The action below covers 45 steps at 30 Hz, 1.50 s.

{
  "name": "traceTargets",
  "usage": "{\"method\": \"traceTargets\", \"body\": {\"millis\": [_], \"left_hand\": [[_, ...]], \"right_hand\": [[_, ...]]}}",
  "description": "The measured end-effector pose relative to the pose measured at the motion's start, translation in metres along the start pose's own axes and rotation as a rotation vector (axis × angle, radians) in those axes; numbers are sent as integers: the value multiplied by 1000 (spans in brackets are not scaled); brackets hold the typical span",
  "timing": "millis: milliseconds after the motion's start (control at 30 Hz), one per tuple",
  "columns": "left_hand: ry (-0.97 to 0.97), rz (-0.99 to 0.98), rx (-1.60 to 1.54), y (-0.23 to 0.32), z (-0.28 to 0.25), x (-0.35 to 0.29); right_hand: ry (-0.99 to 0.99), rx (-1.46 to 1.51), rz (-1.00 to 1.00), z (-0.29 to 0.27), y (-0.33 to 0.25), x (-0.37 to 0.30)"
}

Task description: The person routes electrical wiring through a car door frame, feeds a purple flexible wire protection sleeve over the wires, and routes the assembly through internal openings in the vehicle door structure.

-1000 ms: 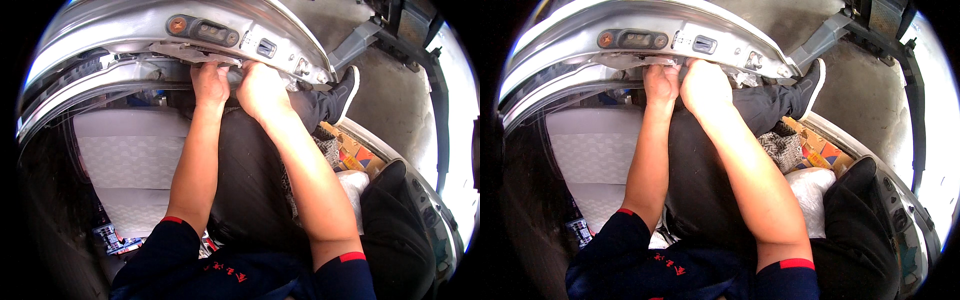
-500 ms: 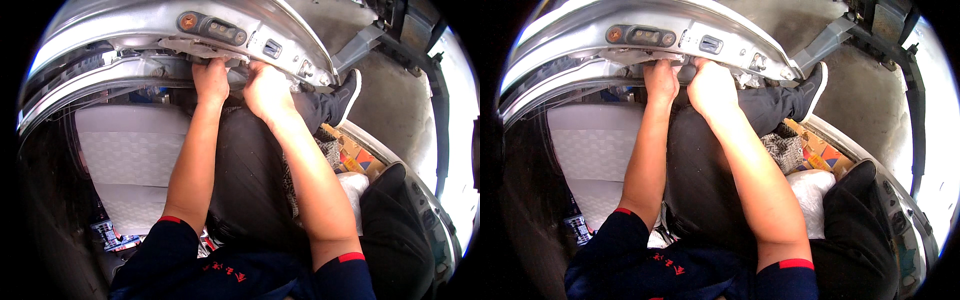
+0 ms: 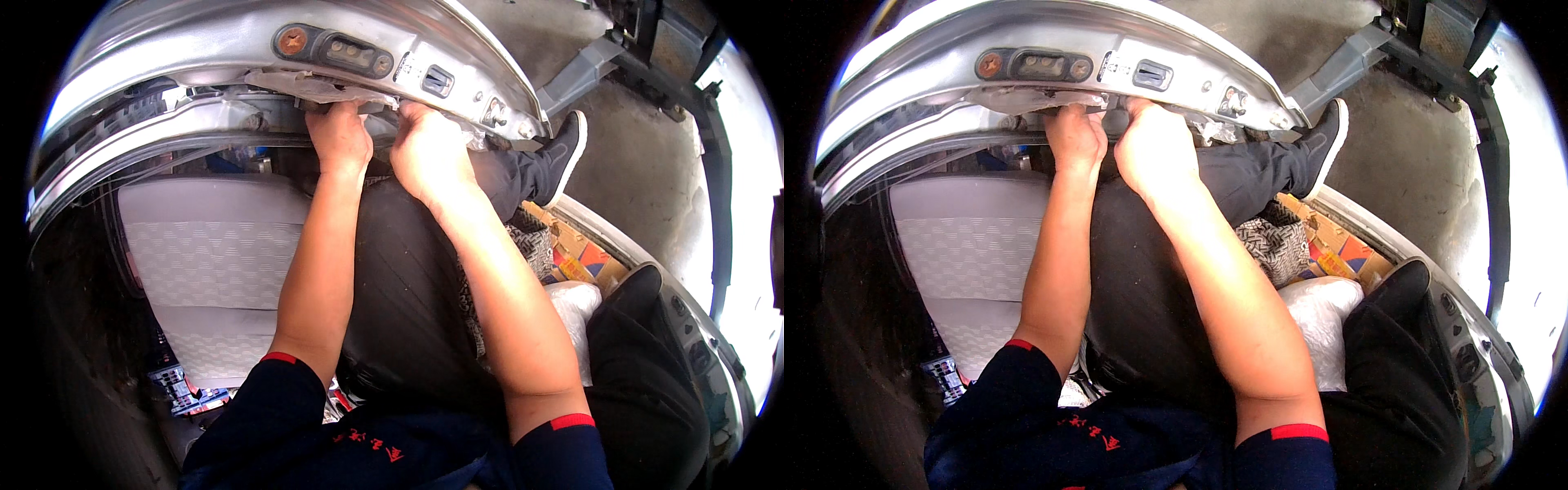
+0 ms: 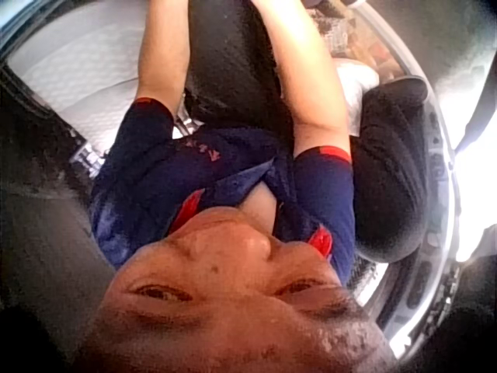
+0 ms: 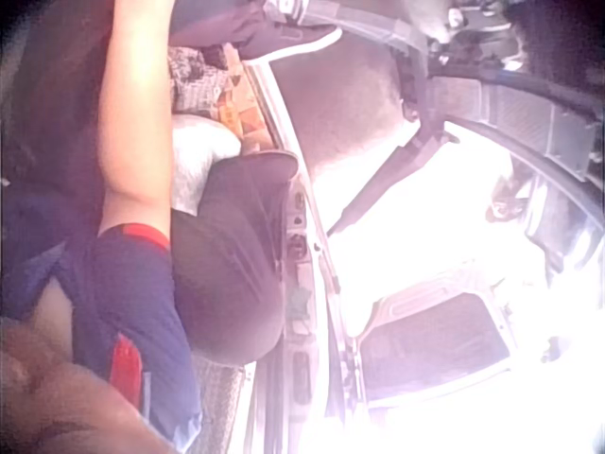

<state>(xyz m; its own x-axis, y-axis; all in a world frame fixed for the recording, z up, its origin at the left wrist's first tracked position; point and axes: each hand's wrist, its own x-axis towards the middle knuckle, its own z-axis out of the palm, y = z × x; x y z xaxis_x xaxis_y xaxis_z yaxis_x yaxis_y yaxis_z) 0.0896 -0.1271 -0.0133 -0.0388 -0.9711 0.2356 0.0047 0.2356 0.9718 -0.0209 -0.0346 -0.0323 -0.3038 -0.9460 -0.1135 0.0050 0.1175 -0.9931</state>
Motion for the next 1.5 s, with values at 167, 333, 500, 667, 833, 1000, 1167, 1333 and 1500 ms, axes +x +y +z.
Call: {"method": "traceTargets", "body": {"millis": [167,333,500,667,833,1000,1167,1333,1500], "left_hand": [[34,-63,-14,5,3,-3],[-47,-54,-34,7,1,-12],[-83,8,134,-9,-11,-13],[-131,56,302,-8,-12,-10],[-129,34,75,-6,-8,-6],[-94,-7,-18,-8,-13,-6],[-208,-26,-133,-17,-22,-6],[-109,-191,-248,-11,-25,-10],[-120,-262,-326,-20,-29,-4]], "right_hand": [[-1,28,16,0,-2,-1],[24,32,-37,2,0,-2],[36,22,-68,3,5,-1],[103,-15,-221,7,9,1],[117,-9,-242,7,14,3],[73,-8,-163,5,11,2],[70,-22,-175,5,13,4],[62,12,-154,6,12,2],[50,-12,-149,4,9,3]]}}
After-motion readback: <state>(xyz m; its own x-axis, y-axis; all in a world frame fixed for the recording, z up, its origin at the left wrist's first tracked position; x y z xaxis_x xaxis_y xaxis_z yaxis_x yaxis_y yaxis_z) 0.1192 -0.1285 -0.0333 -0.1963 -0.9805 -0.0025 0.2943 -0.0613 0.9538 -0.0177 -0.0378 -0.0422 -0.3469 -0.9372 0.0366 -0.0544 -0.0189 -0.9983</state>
